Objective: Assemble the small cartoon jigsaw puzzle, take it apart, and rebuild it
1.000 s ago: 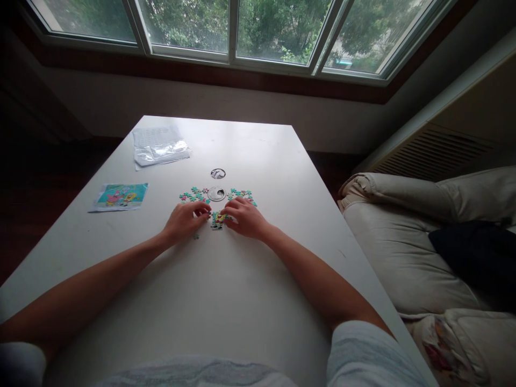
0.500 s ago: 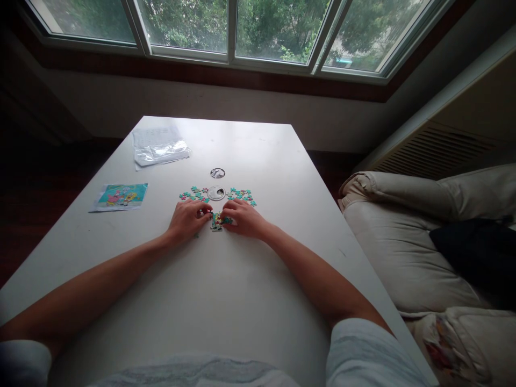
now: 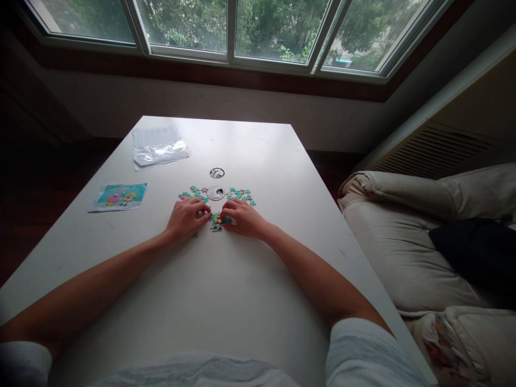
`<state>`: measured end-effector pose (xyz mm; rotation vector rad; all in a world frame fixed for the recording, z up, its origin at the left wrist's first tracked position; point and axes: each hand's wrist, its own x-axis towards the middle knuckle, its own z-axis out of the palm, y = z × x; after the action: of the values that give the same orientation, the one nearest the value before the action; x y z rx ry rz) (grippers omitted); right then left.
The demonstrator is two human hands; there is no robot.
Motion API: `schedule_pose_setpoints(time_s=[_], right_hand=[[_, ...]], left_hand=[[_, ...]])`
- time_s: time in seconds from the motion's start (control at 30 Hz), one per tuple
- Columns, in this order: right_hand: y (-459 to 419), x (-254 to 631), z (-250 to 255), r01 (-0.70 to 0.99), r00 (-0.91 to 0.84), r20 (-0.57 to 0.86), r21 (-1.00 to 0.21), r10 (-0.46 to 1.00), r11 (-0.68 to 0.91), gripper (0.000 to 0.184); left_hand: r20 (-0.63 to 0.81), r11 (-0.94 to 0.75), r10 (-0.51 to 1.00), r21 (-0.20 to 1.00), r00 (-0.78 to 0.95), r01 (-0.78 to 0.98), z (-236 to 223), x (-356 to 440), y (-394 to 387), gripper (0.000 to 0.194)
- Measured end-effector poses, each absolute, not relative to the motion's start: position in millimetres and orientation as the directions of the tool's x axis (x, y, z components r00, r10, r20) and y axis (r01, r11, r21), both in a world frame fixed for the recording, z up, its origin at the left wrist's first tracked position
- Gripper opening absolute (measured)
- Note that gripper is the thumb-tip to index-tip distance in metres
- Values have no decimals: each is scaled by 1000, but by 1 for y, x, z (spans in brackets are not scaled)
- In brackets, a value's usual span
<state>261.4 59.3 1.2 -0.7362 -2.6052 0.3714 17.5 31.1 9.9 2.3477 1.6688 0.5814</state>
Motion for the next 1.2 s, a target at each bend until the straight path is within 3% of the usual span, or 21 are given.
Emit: schedule_pose_setpoints(time_s=[0.73,1.2], right_hand=[[59,261,3,442,-777,313,-349,547,826,15],[59,261,3,435,-781,310,-352,541,829,17]], left_hand=[[210,-394,916,305,343,867,12,20,26,17],[218,-401,914,348,343,847,8,18,28,23]])
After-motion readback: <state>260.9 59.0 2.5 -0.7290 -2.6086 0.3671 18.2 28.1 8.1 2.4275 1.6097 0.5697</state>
